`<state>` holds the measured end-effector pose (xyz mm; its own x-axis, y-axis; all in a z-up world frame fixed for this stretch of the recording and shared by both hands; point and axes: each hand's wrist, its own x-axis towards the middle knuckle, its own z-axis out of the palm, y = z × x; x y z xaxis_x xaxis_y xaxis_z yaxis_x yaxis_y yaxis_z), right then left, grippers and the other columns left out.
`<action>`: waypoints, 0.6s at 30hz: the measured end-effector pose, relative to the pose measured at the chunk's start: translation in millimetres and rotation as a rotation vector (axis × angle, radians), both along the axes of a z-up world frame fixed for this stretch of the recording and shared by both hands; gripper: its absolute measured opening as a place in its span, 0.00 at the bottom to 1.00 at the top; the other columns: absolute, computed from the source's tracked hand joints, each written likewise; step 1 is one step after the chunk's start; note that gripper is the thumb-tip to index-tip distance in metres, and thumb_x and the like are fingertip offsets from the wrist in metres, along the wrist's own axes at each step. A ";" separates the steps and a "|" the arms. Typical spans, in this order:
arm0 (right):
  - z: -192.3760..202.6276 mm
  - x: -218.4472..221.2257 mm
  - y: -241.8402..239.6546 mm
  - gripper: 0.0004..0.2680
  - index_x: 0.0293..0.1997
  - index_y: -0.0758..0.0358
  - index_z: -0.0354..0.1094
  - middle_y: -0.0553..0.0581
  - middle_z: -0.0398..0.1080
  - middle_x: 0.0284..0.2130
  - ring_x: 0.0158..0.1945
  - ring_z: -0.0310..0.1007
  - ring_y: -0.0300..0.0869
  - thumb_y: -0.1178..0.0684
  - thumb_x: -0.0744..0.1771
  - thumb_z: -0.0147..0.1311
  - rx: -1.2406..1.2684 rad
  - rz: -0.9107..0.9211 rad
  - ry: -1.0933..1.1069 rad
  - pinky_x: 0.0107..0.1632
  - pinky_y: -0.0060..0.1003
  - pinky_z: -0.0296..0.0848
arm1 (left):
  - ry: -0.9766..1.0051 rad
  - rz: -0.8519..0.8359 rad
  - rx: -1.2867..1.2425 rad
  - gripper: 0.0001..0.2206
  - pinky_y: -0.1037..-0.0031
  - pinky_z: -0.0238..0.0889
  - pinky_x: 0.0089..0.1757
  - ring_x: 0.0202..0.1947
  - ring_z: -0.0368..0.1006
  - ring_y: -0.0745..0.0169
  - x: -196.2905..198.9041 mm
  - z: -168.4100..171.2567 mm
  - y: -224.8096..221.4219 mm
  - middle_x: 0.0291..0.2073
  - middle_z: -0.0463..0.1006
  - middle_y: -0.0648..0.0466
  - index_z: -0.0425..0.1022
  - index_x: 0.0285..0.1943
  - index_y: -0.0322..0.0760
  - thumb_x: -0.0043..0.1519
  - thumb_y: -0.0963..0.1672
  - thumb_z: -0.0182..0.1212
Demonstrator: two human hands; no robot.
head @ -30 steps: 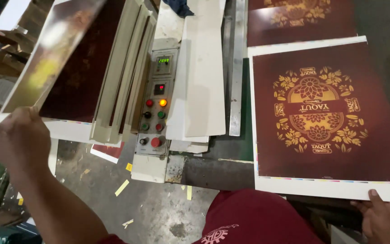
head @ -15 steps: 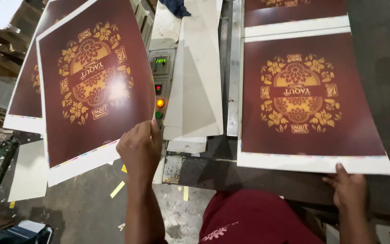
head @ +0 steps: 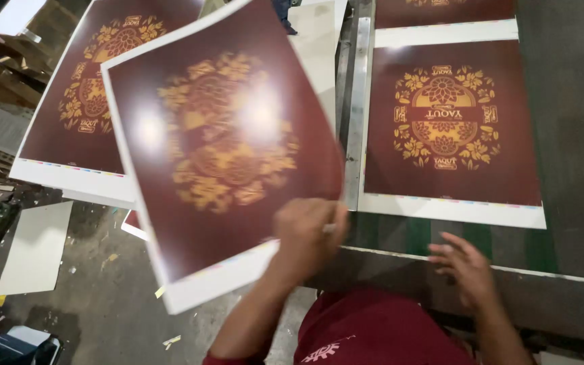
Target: Placing printed sheets onto a machine conveyor and operating the control panel.
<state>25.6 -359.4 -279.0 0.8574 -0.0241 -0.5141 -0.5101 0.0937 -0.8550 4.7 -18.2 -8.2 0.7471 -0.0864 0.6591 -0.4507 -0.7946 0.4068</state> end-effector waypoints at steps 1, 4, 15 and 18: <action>11.4 1.7 17.1 0.19 0.70 0.63 0.60 0.64 0.77 0.51 0.48 0.78 0.48 0.51 0.70 0.49 -0.028 0.178 -0.107 0.44 0.42 0.78 | 0.007 -0.032 0.049 0.09 0.59 0.63 0.31 0.25 0.73 0.49 4.8 -8.1 -18.2 0.23 0.75 0.49 0.73 0.29 0.37 0.61 0.40 0.66; 31.1 -0.1 56.6 0.20 0.66 0.62 0.62 0.62 0.77 0.52 0.51 0.77 0.48 0.48 0.67 0.55 -0.133 0.493 -0.368 0.48 0.41 0.77 | -0.009 -0.076 0.092 0.12 0.58 0.62 0.32 0.24 0.72 0.50 22.6 -53.7 -69.8 0.21 0.71 0.50 0.68 0.27 0.39 0.63 0.42 0.65; -20.2 -8.0 17.4 0.11 0.56 0.68 0.65 0.61 0.76 0.41 0.41 0.78 0.48 0.53 0.70 0.51 0.164 0.037 -0.146 0.37 0.44 0.79 | 0.276 -0.112 0.040 0.11 0.59 0.70 0.33 0.30 0.79 0.45 37.2 -51.5 -11.7 0.32 0.81 0.46 0.80 0.45 0.40 0.63 0.50 0.62; -24.0 -19.0 -14.4 0.10 0.59 0.67 0.63 0.58 0.73 0.43 0.41 0.75 0.44 0.57 0.72 0.50 0.275 -0.013 -0.235 0.38 0.40 0.78 | 0.280 0.242 0.292 0.02 0.51 0.65 0.31 0.29 0.76 0.39 48.4 -77.7 88.9 0.26 0.78 0.44 0.78 0.31 0.37 0.57 0.40 0.63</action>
